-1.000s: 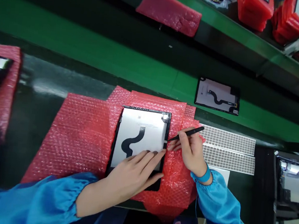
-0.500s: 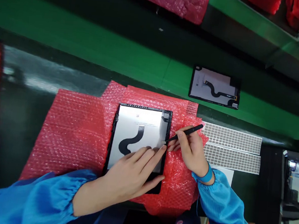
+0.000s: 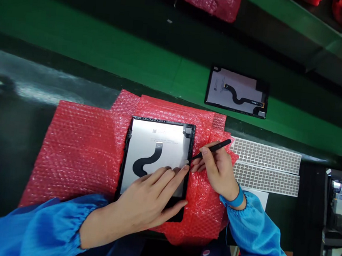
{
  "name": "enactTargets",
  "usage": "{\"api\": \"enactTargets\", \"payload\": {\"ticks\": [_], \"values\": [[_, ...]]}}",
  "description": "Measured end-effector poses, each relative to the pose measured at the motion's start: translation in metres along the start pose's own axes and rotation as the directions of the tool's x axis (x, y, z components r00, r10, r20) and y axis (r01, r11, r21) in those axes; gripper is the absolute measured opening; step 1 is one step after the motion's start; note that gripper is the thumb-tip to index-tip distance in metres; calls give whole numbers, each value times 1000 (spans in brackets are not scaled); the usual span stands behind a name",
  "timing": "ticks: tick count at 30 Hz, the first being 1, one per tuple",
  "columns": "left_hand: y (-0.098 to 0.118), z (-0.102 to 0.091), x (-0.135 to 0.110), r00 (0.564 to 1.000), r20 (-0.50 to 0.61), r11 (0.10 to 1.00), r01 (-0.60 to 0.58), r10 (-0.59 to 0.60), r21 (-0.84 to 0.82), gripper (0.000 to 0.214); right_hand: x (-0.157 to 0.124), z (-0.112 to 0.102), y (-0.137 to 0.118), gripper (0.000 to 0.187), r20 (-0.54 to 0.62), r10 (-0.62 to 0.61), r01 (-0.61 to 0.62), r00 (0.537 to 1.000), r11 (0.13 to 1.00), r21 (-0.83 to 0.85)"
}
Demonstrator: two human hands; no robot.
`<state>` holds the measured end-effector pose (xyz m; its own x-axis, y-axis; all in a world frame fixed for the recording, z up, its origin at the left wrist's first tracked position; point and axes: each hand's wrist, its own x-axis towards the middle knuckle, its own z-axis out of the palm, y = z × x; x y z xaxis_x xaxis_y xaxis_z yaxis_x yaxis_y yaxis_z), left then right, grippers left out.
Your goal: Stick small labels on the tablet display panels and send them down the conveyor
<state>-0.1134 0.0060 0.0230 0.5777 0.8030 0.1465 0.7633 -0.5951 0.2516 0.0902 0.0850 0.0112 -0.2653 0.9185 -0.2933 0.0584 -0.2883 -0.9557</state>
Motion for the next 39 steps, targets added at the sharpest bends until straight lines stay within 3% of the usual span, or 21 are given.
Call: {"api": "enactTargets", "payload": {"ticks": [11,16,19,23,26,29,31,34,36,39], "values": [[-3,-2,4,1000,-4,1000,23,-23,-18,74,0,0,4,34,9,9,-9,1000,1000,16],[-2,-2,6,998,6,996,58,-57,-63,74,1,-3,-1,41,-71,12,-6,997,996,90],[-4,0,5,998,6,994,64,-64,-86,74,-9,-21,-12,39,-187,-61,78,980,993,84],[-8,-1,4,995,18,989,98,-96,-115,74,-41,-64,-16,34,-320,-158,161,934,987,-18],[-11,-6,5,993,47,985,115,-110,-126,74,-70,-95,-1,31,-379,-164,145,911,986,-76],[-9,-11,10,992,32,988,123,-120,-92,68,-95,-111,24,29,-383,-115,89,916,992,-86],[-3,-10,15,993,-30,993,110,-111,-41,63,-107,-113,39,29,-353,-84,54,932,994,-96],[14,-4,23,992,-122,1000,-18,16,-16,58,-115,-111,56,28,-300,-76,34,951,989,-143],[26,1,26,987,-130,995,-96,92,-23,56,-117,-110,62,27,-287,-90,41,954,984,-171],[36,1,25,986,-136,993,-101,94,-52,50,-116,-110,65,24,-264,-118,58,957,973,-225]]}}
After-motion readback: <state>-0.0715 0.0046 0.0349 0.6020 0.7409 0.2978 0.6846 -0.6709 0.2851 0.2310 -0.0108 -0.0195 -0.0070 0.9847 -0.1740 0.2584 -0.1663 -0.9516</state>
